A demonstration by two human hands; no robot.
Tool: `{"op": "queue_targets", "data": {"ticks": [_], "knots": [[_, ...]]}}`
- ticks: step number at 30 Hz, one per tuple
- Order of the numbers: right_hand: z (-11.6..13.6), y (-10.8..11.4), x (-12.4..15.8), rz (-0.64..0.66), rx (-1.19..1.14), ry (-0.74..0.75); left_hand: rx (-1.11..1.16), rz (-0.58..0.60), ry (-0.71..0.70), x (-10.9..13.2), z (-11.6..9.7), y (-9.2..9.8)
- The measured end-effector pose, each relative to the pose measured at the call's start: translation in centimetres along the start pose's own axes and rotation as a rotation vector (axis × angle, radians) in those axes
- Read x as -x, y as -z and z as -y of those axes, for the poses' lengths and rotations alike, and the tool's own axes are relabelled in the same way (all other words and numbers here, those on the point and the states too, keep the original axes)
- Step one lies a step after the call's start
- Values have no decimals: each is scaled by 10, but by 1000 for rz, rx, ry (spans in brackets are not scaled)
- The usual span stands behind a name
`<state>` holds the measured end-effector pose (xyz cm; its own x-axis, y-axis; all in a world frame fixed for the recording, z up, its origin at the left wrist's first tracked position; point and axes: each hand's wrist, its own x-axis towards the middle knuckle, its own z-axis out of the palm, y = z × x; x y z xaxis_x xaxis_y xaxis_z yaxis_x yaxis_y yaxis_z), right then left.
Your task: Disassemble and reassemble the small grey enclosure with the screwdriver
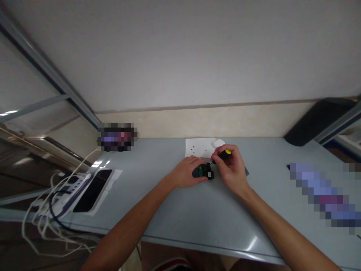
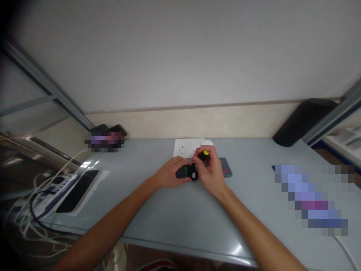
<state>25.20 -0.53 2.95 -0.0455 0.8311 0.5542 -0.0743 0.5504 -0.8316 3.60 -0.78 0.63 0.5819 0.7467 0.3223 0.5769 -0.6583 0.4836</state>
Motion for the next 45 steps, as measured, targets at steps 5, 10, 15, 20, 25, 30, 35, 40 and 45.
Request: {"op": "queue_targets", "data": {"ticks": [5, 10, 15, 20, 25, 30, 35, 40, 45], "knots": [[2, -1, 1, 23, 3, -16, -14, 11, 10, 0, 0, 1], [1, 0, 1, 11, 8, -13, 4, 1, 5, 0, 0, 1], [1, 1, 1, 8, 15, -9, 1, 5, 8, 0, 0, 0], [2, 1, 1, 22, 19, -13, 7, 3, 3, 0, 1, 0], [0, 2, 2, 30, 20, -8, 0, 1, -9, 1, 3, -1], [-1, 2, 1, 21, 17, 3, -12, 5, -3, 1, 2, -1], [1, 0, 1, 25, 7, 0, -19, 10, -4, 1, 2, 0], [3, 0, 2, 12, 12, 1, -12, 18, 1, 0, 1, 0], [1, 0, 2, 24, 14, 3, -11, 8, 1, 0, 0, 1]]}}
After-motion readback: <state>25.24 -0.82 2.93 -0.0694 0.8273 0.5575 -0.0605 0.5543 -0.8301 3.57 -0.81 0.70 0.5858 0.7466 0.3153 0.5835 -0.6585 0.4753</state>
